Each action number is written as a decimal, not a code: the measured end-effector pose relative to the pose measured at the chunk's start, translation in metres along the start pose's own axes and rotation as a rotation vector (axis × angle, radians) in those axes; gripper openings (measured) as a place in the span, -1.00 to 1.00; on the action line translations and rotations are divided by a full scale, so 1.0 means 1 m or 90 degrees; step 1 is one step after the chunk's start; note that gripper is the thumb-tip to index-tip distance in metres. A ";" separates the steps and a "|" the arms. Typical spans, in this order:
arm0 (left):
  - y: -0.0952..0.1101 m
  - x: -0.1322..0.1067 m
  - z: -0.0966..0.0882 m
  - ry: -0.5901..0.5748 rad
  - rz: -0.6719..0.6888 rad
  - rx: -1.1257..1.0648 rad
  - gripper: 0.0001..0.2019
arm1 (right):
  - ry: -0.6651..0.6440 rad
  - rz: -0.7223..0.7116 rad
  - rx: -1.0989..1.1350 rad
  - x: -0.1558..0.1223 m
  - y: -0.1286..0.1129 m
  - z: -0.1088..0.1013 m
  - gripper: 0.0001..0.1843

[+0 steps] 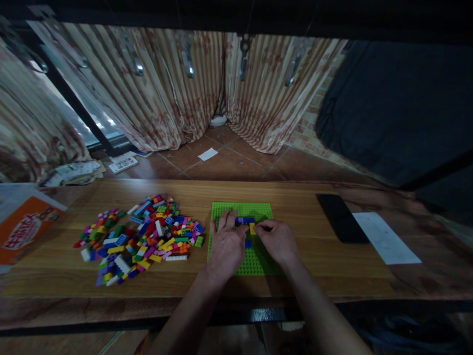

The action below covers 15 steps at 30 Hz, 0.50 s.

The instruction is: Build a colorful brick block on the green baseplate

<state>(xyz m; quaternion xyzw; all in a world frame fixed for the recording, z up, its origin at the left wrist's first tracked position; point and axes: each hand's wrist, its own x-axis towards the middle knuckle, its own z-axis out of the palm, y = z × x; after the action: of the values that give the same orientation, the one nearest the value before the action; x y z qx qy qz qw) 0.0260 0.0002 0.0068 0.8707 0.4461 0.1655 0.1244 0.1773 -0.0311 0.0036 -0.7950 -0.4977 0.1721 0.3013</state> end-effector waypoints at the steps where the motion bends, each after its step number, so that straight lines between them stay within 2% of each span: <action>1: 0.000 0.000 0.000 -0.001 0.002 0.002 -0.68 | 0.000 0.004 -0.002 0.000 -0.001 0.000 -0.79; 7: 0.002 -0.002 -0.003 0.005 -0.009 0.003 -0.63 | -0.006 0.018 0.002 0.000 -0.002 0.000 -0.78; 15: 0.005 -0.005 -0.006 -0.049 0.029 0.044 -0.48 | 0.004 0.007 0.007 0.001 -0.002 0.001 -0.78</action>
<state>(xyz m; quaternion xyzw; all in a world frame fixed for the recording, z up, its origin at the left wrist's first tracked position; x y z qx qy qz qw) 0.0243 -0.0064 0.0129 0.8902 0.4262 0.1193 0.1077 0.1759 -0.0294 0.0038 -0.7967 -0.4910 0.1741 0.3064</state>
